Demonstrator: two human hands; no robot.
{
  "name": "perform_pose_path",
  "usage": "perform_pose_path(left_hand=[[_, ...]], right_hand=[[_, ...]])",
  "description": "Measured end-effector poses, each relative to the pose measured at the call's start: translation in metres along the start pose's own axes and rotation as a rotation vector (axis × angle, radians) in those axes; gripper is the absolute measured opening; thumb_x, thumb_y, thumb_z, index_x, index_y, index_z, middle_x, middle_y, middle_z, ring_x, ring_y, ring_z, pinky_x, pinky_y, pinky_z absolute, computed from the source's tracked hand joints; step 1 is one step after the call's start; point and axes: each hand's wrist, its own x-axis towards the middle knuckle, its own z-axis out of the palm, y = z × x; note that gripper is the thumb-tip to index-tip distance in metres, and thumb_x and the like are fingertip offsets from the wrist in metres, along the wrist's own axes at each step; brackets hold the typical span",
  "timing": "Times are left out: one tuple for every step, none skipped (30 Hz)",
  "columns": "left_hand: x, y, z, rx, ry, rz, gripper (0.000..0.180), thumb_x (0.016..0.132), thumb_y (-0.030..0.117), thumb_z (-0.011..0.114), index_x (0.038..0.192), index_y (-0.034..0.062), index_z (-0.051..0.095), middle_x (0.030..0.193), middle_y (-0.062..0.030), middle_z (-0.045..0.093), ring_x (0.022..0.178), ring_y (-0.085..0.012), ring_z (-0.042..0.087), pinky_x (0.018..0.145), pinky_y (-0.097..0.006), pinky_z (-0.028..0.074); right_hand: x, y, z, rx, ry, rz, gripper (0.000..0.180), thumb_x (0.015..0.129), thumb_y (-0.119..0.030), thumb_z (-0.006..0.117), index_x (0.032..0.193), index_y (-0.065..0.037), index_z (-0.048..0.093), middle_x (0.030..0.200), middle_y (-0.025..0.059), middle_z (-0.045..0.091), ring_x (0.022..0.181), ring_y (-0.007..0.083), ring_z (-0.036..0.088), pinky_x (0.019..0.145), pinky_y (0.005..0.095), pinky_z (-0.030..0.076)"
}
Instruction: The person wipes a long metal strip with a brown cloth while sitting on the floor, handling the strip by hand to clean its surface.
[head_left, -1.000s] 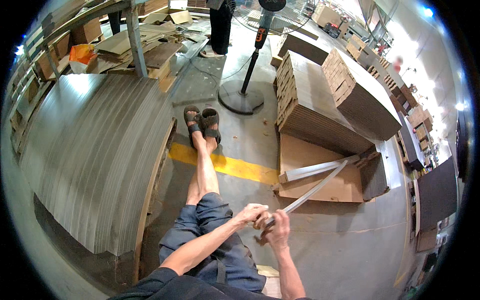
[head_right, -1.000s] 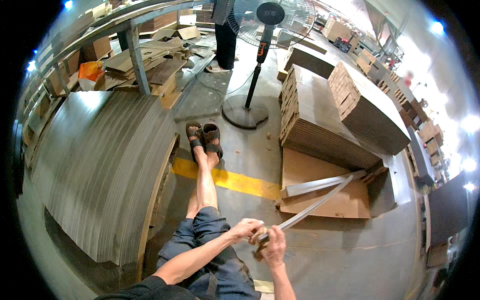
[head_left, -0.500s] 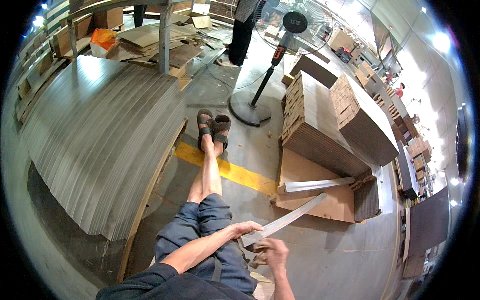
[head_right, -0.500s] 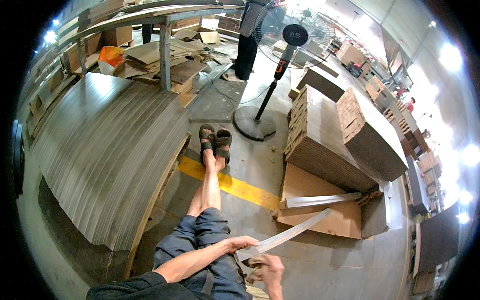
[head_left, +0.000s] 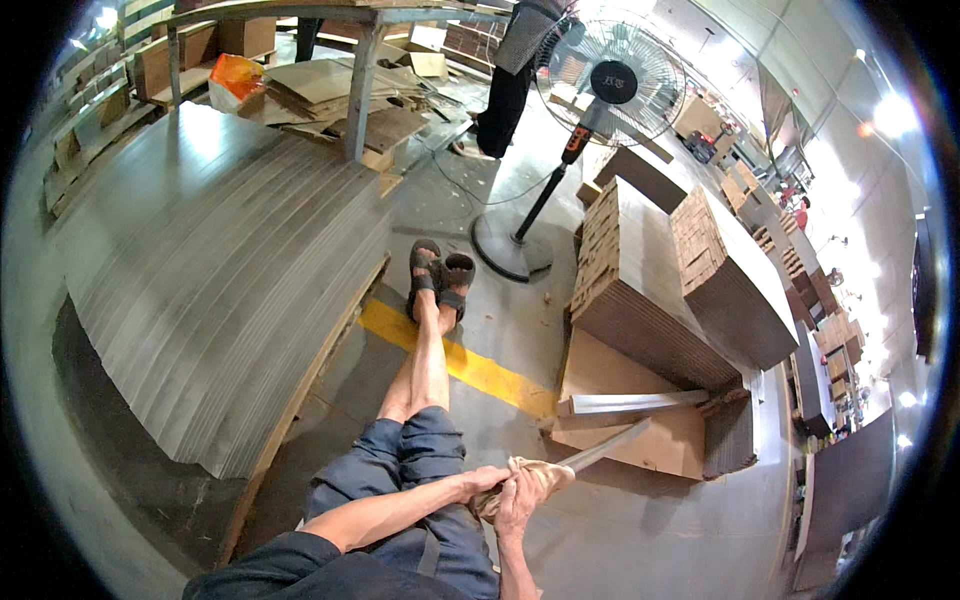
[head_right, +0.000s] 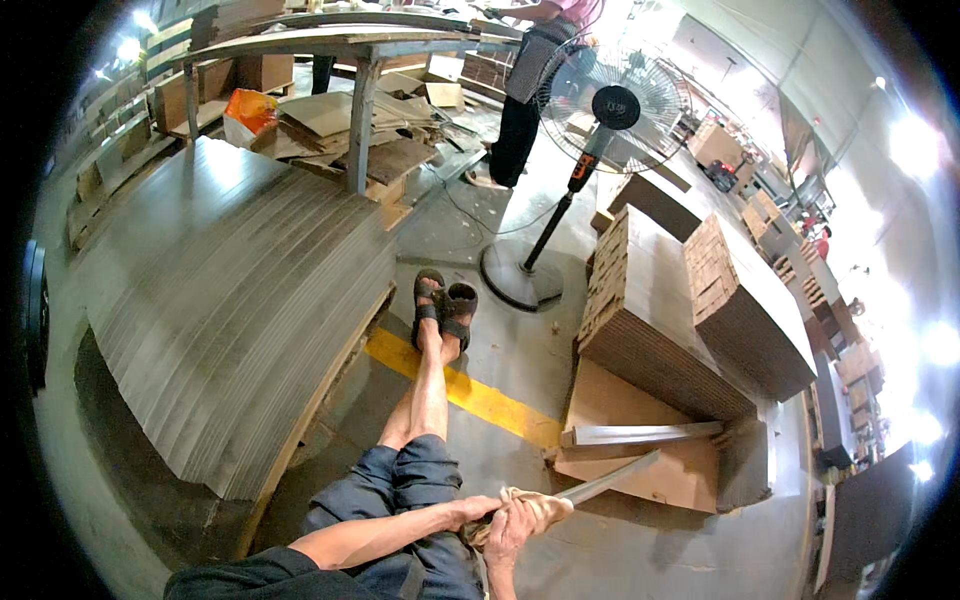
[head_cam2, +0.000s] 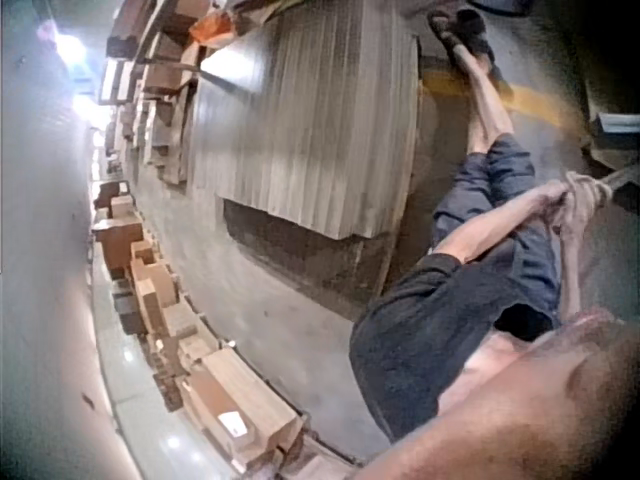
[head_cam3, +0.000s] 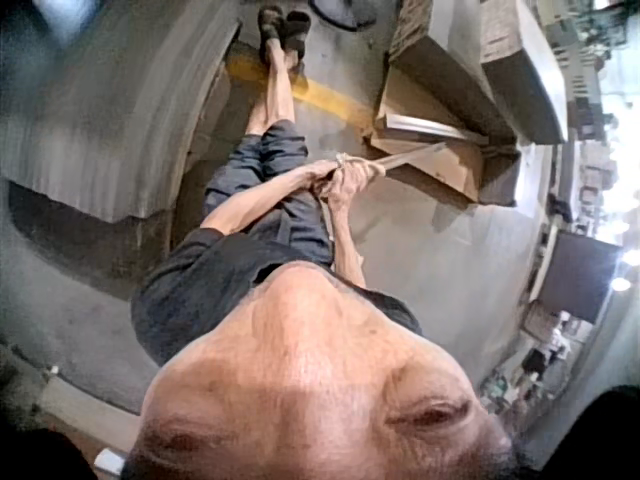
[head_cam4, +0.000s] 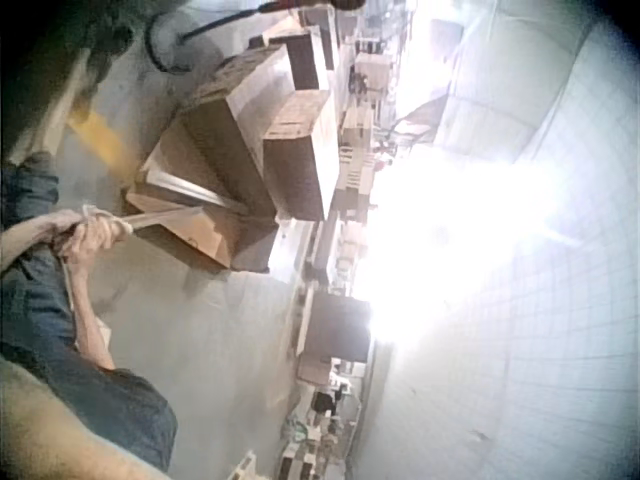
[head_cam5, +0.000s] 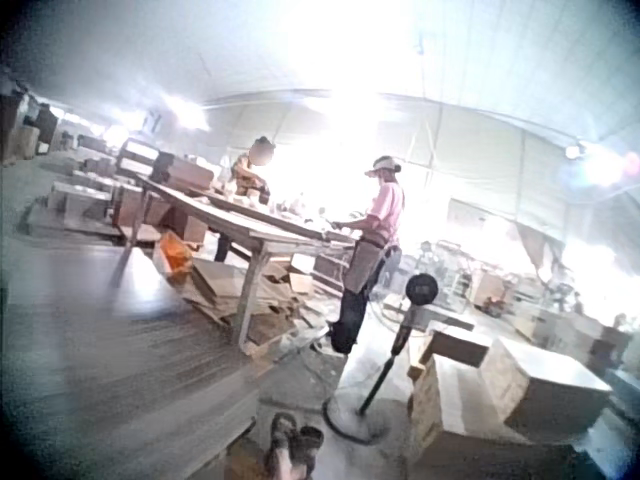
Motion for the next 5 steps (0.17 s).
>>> perform_pose_path(left_hand=[[-0.002, -0.001, -0.004, 0.05, -0.001, 0.024, 0.053, 0.098, 0.045, 0.049, 0.128, 0.0025, 0.06, 0.127, -0.0089, 0.06, 0.112, -0.0181, 0.053, 0.095, -0.033, 0.043], [0.0, -0.005, -0.005, 0.103, -0.009, 0.049, 0.053, 0.098, 0.045, 0.051, 0.127, 0.0021, 0.06, 0.127, -0.009, 0.059, 0.112, -0.0175, 0.053, 0.095, -0.033, 0.043], [0.008, -0.009, -0.007, 0.189, -0.063, 0.081, 0.05, 0.095, 0.045, 0.055, 0.124, 0.0036, 0.062, 0.125, -0.0074, 0.06, 0.114, -0.0164, 0.051, 0.096, -0.032, 0.042], [0.009, -0.005, -0.006, 0.31, -0.109, 0.133, 0.049, 0.092, 0.044, 0.059, 0.122, 0.0044, 0.063, 0.126, -0.0067, 0.059, 0.115, -0.0159, 0.05, 0.097, -0.032, 0.042], [0.013, 0.003, -0.01, 0.51, -0.208, 0.177, 0.055, 0.091, 0.044, 0.061, 0.125, 0.0017, 0.06, 0.127, -0.0083, 0.058, 0.115, -0.0171, 0.049, 0.099, -0.033, 0.04]], right_hand=[[-0.001, 0.01, 0.009, -0.014, -0.003, -0.018, 0.036, 0.094, -0.025, 0.054, 0.118, 0.0, 0.063, 0.122, 0.0204, 0.06, 0.123, 0.0387, 0.046, 0.109, 0.0474, 0.032], [-0.002, 0.03, 0.016, -0.033, -0.001, -0.035, 0.037, 0.095, -0.026, 0.053, 0.119, 0.0, 0.063, 0.123, 0.0203, 0.06, 0.125, 0.0385, 0.045, 0.109, 0.0472, 0.031], [0.0, 0.048, 0.018, -0.064, 0.008, -0.051, 0.039, 0.095, -0.028, 0.053, 0.12, -0.001, 0.063, 0.124, 0.0202, 0.059, 0.127, 0.0383, 0.043, 0.11, 0.0471, 0.03], [0.006, 0.058, 0.014, -0.041, -0.022, 0.02, 0.045, 0.094, -0.035, 0.054, 0.124, -0.003, 0.062, 0.127, 0.0198, 0.058, 0.127, 0.04, 0.041, 0.112, 0.0486, 0.027], [0.012, 0.067, 0.011, -0.016, -0.051, 0.091, 0.051, 0.094, -0.043, 0.055, 0.127, -0.005, 0.062, 0.13, 0.0194, 0.057, 0.128, 0.0416, 0.039, 0.113, 0.0502, 0.025]])
